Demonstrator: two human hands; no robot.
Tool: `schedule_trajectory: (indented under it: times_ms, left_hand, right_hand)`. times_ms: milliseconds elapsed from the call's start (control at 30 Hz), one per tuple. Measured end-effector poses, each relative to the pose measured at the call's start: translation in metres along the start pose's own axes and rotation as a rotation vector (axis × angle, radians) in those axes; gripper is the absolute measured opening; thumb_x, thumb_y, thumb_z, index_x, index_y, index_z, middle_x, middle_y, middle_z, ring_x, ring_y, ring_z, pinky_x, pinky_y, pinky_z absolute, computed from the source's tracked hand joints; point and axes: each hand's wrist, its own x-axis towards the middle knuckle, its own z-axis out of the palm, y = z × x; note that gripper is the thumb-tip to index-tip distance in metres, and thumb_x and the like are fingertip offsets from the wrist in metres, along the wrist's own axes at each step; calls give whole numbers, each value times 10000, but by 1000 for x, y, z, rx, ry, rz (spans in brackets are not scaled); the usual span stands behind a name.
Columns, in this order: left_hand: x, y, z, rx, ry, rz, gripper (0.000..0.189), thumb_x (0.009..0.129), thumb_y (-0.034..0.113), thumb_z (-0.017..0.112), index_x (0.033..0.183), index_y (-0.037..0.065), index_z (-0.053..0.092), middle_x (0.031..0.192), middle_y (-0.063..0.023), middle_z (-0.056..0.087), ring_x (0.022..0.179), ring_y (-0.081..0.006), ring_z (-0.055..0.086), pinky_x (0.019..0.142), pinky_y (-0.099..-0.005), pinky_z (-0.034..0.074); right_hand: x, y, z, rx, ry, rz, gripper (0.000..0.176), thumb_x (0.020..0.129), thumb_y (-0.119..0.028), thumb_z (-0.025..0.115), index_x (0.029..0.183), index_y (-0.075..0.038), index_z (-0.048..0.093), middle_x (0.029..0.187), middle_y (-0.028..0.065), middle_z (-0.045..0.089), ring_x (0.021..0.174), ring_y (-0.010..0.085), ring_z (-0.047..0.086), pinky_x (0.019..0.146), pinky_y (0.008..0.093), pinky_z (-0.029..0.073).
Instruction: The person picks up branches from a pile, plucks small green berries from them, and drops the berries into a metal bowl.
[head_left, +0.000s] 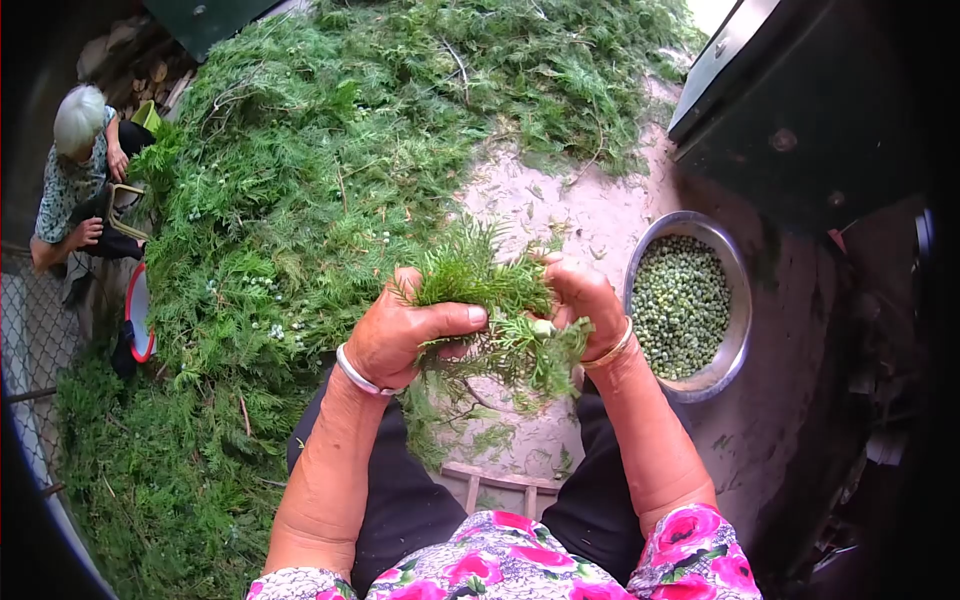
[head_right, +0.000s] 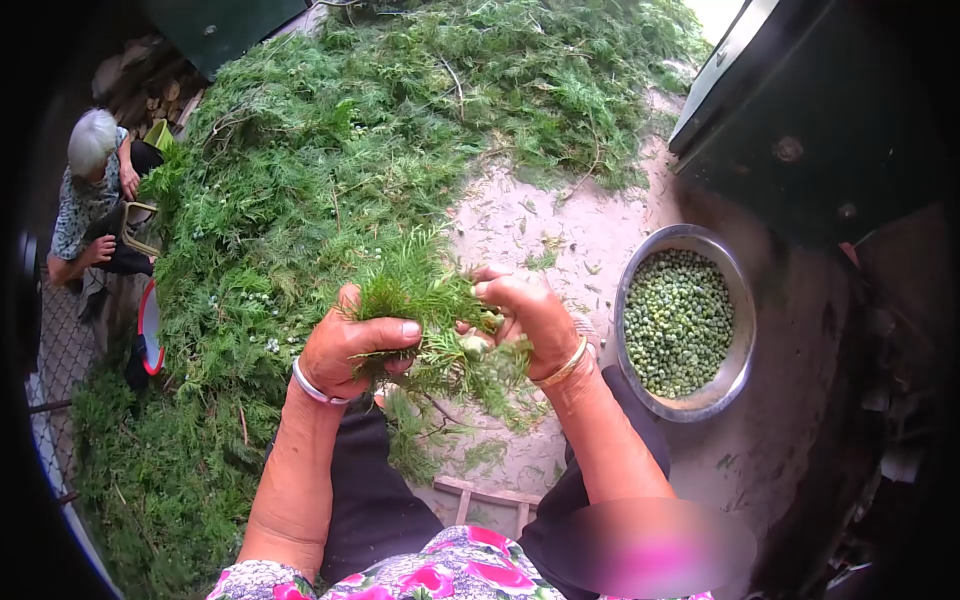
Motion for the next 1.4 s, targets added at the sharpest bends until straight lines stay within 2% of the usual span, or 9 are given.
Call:
schedule_trajectory:
  times_ms: [167, 333, 500, 633, 767, 900, 1133, 1367, 1400]
  left_hand:
    - [2, -2, 0, 66, -18, -100, 202, 753, 25, 666, 953, 24, 637, 802, -23, 638, 648, -75, 570, 481, -202, 420]
    - [3, -5, 3, 85, 11, -149, 192, 751, 32, 674, 940, 29, 636, 796, -21, 637, 647, -75, 572, 472, -200, 421]
    - [5, -3, 2, 67, 92, -140, 145, 752, 28, 660, 895, 33, 637, 755, -9, 622, 588, -70, 544, 442, -203, 389]
    - [6, -4, 1, 101, 91, -134, 141, 753, 25, 652, 893, 31, 638, 748, -7, 622, 574, -64, 538, 436, -202, 381]
    - [6, -4, 4, 129, 67, -138, 166, 752, 20, 649, 918, 26, 640, 759, -9, 627, 576, -60, 536, 444, -200, 387]
    - [7, -5, 3, 155, 61, -157, 184, 753, 15, 649, 937, 23, 644, 774, -8, 631, 591, -57, 543, 457, -197, 397]
    - [11, -8, 7, 128, 147, -87, 161, 779, 52, 661, 937, 18, 656, 782, -13, 647, 618, -60, 561, 488, -196, 430]
    - [13, -15, 4, 96, 157, 118, 184, 775, 12, 661, 959, 16, 659, 819, -20, 664, 685, -82, 595, 605, -229, 485]
    - [8, -10, 5, 97, 178, 124, 176, 777, 14, 659, 952, 22, 657, 820, -21, 664, 692, -82, 600, 588, -227, 485]
  right_hand:
    - [-1, -8, 0, -60, -205, 16, 241, 854, -102, 550, 1050, 37, 573, 864, 86, 631, 666, 130, 605, 593, 245, 523]
    - [0, -6, 2, -106, -149, 75, 195, 835, -92, 599, 991, 25, 600, 850, 83, 642, 641, 107, 604, 521, 212, 487]
    - [5, -3, 1, -334, 12, -73, 199, 805, -11, 545, 988, 33, 610, 827, 68, 647, 618, 85, 594, 506, 194, 472]
    - [2, -3, 2, -229, -30, -72, 224, 800, -5, 517, 997, 36, 614, 821, 61, 650, 644, 77, 598, 535, 194, 481]
    - [-6, -10, 9, -412, -60, 48, 251, 810, -91, 573, 1031, 16, 622, 782, -2, 623, 593, 34, 511, 522, 178, 406]
    - [-1, -3, 3, -430, -89, -14, 232, 811, -109, 594, 1000, 22, 631, 766, -3, 619, 605, 29, 515, 528, 175, 409]
    - [4, -2, 5, -288, 27, -58, 131, 787, -49, 619, 896, 17, 652, 736, 15, 631, 549, 37, 537, 454, 160, 398]
    - [5, -7, 8, -315, 326, -217, 70, 774, -59, 643, 790, 9, 643, 670, 22, 615, 516, 46, 505, 463, 155, 381]
    - [10, -12, -4, -136, 312, -240, 105, 801, -68, 603, 856, 21, 618, 711, 65, 609, 549, 68, 506, 449, 158, 369]
